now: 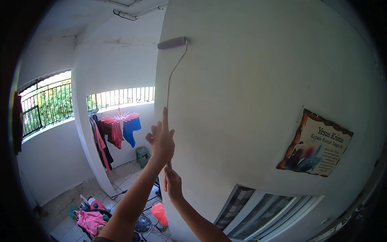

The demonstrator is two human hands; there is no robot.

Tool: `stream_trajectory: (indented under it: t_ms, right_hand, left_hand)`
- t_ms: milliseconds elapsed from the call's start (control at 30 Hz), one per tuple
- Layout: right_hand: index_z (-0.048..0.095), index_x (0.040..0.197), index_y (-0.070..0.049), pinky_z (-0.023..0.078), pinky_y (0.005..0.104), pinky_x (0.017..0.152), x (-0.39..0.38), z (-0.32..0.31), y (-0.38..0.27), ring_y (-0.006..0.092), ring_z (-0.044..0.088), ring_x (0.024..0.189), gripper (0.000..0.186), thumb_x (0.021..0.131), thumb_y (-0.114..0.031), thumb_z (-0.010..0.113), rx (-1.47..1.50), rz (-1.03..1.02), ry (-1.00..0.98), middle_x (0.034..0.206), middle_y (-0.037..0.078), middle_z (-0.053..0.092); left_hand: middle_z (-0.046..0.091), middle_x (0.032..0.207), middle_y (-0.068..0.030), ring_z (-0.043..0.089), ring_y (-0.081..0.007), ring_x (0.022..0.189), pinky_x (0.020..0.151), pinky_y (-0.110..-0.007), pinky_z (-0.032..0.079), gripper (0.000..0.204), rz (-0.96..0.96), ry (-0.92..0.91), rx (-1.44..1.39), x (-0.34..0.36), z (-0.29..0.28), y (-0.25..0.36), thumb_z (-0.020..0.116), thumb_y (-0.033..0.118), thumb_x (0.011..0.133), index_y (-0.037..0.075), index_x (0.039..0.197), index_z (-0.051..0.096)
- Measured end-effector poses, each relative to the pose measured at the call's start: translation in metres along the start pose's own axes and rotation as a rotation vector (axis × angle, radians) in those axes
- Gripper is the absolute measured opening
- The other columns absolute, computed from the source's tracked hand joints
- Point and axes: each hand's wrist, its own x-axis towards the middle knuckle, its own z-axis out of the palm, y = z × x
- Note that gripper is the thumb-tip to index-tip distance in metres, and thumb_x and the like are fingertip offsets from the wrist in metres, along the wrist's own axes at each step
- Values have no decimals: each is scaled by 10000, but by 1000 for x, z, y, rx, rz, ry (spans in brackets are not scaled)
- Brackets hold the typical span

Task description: Painting an interior wall using a roller and a ladder.

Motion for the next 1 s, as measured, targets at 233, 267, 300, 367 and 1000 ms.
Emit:
stream_trajectory:
  t_ms: [233, 267, 300, 367, 1000]
  right_hand:
    - [415, 609, -126, 255, 243, 349, -76, -26, 54, 90, 333, 334, 570, 933, -592, 465, -71, 137, 102, 431, -11, 374]
    - [412, 595, -126, 259, 246, 351, -87, -33, 66, 94, 338, 336, 595, 921, -622, 457, -111, 177, 122, 430, -3, 382]
    - [412, 595, -126, 259, 246, 351, -100, -40, 79, 94, 338, 336, 595, 921, -622, 457, -109, 180, 130, 430, -3, 382]
    - [412, 577, -125, 270, 254, 358, -126, -52, 105, 105, 357, 346, 642, 895, -683, 429, -165, 218, 135, 430, 10, 391]
    - [591, 722, -27, 483, 341, 559, -309, -148, 241, 196, 632, 534, 625, 868, -629, 505, -628, 582, 82, 549, 61, 621]
  left_hand:
    - [477, 993, -67, 413, -227, 933, 787, -401, 224, 853, -7, -112, -62, -96, 16, -8, 604, 86, 856, 115, 1532, 84]
    - [484, 995, -67, 423, -232, 939, 796, -405, 229, 854, -25, -158, -75, -112, 21, -9, 605, 90, 852, 112, 1531, 87]
    - [484, 995, -67, 423, -232, 939, 796, -405, 229, 854, -23, -166, -77, -129, 24, -9, 605, 90, 852, 112, 1531, 87]
    - [500, 980, -67, 443, -241, 943, 813, -414, 238, 851, -43, -223, -116, -165, 29, -13, 606, 97, 847, 99, 1527, 94]
    - [624, 969, -51, 608, -236, 815, 866, -480, 317, 827, -23, -698, -523, -407, 81, -33, 457, -18, 853, 34, 1491, -67]
